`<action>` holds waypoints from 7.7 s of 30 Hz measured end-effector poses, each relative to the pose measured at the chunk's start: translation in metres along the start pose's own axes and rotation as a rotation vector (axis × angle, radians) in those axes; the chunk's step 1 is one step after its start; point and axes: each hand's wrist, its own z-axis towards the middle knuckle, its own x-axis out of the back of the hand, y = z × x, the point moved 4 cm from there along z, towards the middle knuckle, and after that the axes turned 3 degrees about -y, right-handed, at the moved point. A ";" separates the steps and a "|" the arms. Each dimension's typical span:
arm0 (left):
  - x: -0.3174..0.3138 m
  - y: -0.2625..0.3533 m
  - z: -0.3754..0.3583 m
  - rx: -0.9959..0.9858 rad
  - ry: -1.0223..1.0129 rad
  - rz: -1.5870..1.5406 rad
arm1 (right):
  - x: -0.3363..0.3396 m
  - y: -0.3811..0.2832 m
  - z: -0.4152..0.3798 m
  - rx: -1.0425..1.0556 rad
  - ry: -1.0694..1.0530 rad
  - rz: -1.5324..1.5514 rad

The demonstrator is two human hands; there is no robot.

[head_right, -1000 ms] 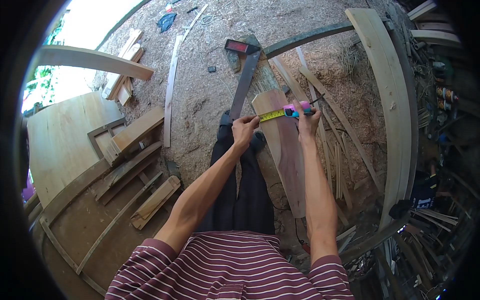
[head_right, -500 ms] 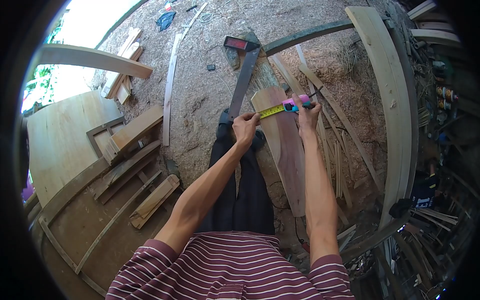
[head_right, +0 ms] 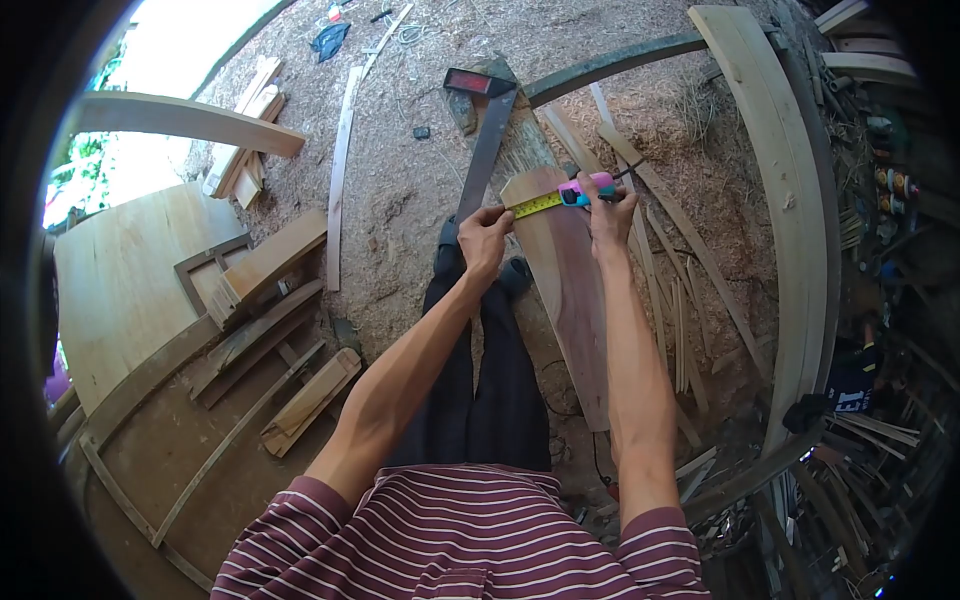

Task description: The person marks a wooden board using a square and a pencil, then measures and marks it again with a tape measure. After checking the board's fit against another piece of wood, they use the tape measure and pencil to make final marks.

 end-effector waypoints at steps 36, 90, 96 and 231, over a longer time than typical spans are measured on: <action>0.009 0.015 0.012 -0.095 -0.147 0.308 | -0.005 -0.010 0.006 0.065 -0.044 -0.119; -0.007 0.025 -0.005 -0.273 0.000 0.587 | 0.018 -0.001 0.009 0.155 -0.061 -0.357; -0.005 0.031 -0.001 -0.278 -0.021 0.585 | 0.024 -0.014 -0.007 0.276 0.024 -0.213; 0.012 0.017 0.013 -0.073 -0.061 0.420 | -0.025 0.038 -0.063 0.623 -0.189 -0.450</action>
